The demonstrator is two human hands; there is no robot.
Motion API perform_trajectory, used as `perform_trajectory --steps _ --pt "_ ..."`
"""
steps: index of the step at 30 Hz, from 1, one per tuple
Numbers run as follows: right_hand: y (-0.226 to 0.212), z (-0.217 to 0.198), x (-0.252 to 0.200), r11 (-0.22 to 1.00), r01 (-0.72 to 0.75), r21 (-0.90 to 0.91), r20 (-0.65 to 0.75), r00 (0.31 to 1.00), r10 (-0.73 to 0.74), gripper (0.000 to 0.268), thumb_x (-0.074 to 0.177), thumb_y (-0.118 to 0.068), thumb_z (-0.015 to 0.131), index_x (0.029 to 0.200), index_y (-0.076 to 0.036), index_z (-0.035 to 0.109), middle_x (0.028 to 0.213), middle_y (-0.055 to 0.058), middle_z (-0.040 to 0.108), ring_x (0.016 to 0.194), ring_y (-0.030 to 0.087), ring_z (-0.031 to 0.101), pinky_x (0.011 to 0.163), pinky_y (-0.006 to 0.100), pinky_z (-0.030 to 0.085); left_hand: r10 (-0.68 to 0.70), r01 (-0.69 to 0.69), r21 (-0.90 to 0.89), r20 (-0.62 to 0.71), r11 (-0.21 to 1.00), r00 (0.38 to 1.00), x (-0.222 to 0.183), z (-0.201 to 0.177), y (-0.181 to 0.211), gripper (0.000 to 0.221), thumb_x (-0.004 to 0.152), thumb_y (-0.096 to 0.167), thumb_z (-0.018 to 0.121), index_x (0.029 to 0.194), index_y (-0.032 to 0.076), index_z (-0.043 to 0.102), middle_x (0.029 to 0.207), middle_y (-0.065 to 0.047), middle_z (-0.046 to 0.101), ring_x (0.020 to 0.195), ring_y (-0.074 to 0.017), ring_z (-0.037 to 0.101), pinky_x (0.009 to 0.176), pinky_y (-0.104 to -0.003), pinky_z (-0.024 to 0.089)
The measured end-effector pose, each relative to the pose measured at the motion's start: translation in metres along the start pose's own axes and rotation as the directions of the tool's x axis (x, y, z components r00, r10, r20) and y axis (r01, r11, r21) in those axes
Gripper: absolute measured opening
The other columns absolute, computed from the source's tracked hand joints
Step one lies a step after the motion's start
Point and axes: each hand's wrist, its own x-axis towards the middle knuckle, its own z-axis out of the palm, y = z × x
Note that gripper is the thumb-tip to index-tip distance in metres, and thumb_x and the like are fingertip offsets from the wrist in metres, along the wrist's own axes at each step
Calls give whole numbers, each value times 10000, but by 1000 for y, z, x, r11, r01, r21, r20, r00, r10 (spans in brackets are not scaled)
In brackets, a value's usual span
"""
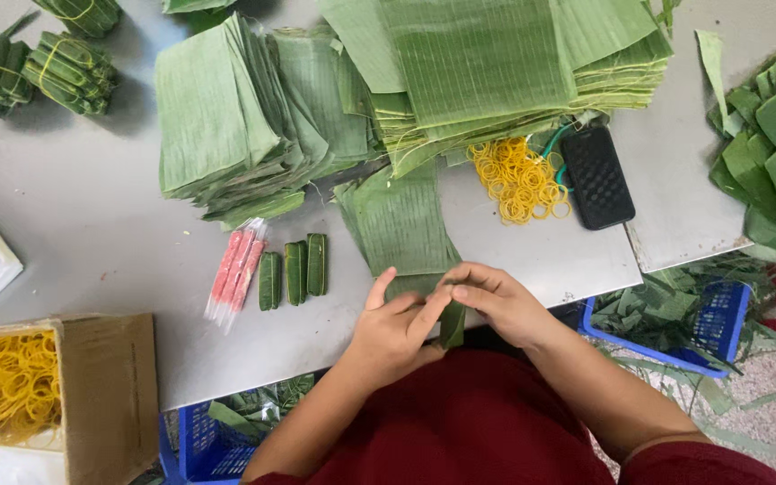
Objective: The person wraps pink food sticks in green leaves and secures them with rubber bands at a production table.
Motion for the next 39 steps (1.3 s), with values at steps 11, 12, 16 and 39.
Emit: perform_trajectory --steps 11,12,16,39 --pt "-9 3 -8 794 159 -586 -170 934 -313 273 1042 -241 544 1144 -38 695 1022 64 747 936 149 650 861 298 531 -173 164 -99 -94 981 980 30 30 19 1002 537 385 918 1371 27 492 1272 -125 674 1206 -288 622 1195 -636 236" --pt "-9 -5 -6 775 176 -607 -162 927 -338 271 1041 -251 553 1145 -53 706 1035 72 753 942 161 668 865 301 540 -174 165 -100 -91 981 981 30 37 19 989 556 377 916 1372 33 477 1294 -128 655 1241 -303 609 1208 -636 237" --pt "-22 -71 1 450 -184 -874 -423 743 -519 264 945 -298 684 1147 -134 727 986 94 752 803 251 726 722 365 560 -313 318 -323 68 891 947 24 48 11 1055 561 393 945 1396 20 420 1314 -177 594 1270 -357 562 1229 -667 210" --pt "-9 40 15 535 546 -645 145 775 -616 156 1091 -145 543 997 -23 562 983 125 603 913 256 598 855 342 503 -542 20 -998 -14 57 840 -9 56 -25 1055 750 350 900 1540 -11 302 1448 -97 437 1372 -227 452 1202 -362 367"
